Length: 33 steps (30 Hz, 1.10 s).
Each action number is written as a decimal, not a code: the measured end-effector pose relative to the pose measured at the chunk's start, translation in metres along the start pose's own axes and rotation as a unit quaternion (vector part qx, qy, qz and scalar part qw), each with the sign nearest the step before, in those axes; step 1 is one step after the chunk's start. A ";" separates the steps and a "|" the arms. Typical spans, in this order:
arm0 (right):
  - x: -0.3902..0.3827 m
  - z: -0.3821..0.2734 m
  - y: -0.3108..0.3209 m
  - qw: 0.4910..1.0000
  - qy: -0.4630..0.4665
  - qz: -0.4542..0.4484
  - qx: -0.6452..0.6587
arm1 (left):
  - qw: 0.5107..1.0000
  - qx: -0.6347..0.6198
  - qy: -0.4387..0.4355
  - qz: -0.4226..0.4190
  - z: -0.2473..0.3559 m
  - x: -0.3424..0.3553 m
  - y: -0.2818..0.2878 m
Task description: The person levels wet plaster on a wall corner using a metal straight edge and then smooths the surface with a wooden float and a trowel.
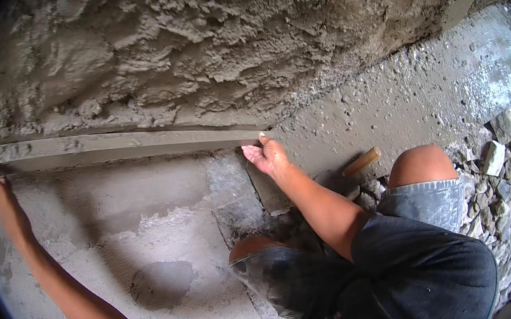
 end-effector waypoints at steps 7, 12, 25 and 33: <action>0.018 -0.012 -0.002 0.998 0.019 -0.049 0.021 | 0.998 -0.008 -0.023 0.059 0.000 0.005 -0.014; 0.006 -0.006 -0.004 0.998 0.016 -0.064 -0.003 | 0.997 0.037 -0.014 0.074 0.000 0.004 0.000; 0.018 -0.012 0.003 0.998 0.015 -0.055 -0.008 | 0.994 0.082 0.031 0.068 0.030 -0.017 -0.025; 0.031 -0.015 0.018 0.998 0.022 -0.049 -0.031 | 0.995 0.030 -0.022 0.089 0.044 -0.038 -0.031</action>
Point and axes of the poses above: each hand's wrist, its own x-axis towards the middle knuckle, its own y-axis out of the back of the hand, z = x × y, the point moved 8 cm from there along x, towards the middle knuckle, and after that the axes turned 6 degrees about y, right-handed, at the moved point
